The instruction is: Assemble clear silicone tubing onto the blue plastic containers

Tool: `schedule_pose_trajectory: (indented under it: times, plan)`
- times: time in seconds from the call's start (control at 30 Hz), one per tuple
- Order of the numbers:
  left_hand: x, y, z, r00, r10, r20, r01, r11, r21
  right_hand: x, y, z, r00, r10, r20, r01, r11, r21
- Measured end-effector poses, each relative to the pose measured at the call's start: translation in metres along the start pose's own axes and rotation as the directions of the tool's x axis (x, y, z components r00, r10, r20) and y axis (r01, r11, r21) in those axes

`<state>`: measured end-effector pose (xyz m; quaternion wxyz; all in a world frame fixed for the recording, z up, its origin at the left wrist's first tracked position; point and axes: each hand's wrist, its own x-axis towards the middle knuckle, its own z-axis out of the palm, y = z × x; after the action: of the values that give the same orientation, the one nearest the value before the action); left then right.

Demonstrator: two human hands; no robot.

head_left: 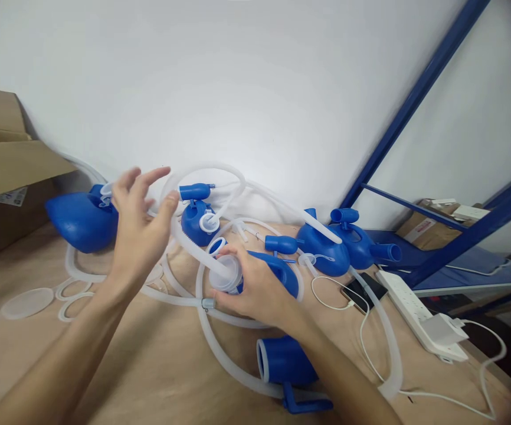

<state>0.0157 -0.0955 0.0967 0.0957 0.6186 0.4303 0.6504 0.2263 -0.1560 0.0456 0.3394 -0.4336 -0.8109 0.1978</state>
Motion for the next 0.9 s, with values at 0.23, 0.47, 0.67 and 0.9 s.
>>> schedule_pose_trajectory:
  times: [0.23, 0.47, 0.67, 0.9]
  plan:
    - [-0.017, 0.007, -0.003, 0.443, 0.285, 0.85, -0.565, 0.825, 0.018, 0.002, 0.014, -0.032, 0.992, 0.124, 0.032, -0.128, 0.976, 0.177]
    - [-0.033, -0.007, 0.016, 0.396, 0.18, 0.9, -0.571, 0.816, 0.088, 0.011, 0.028, -0.014, 0.953, 0.276, 0.127, -0.296, 0.743, 0.601]
    - [-0.007, -0.02, 0.002, 0.451, 0.159, 0.878, -0.572, 0.807, 0.148, 0.009, 0.041, -0.032, 0.969, 0.205, 0.135, -0.245, 0.833, 0.497]
    - [0.014, -0.074, 0.006, 0.52, -0.052, 0.853, -0.358, 0.893, 0.273, 0.008, 0.09, -0.059, 0.982, 0.153, 0.109, -0.134, 0.977, -0.163]
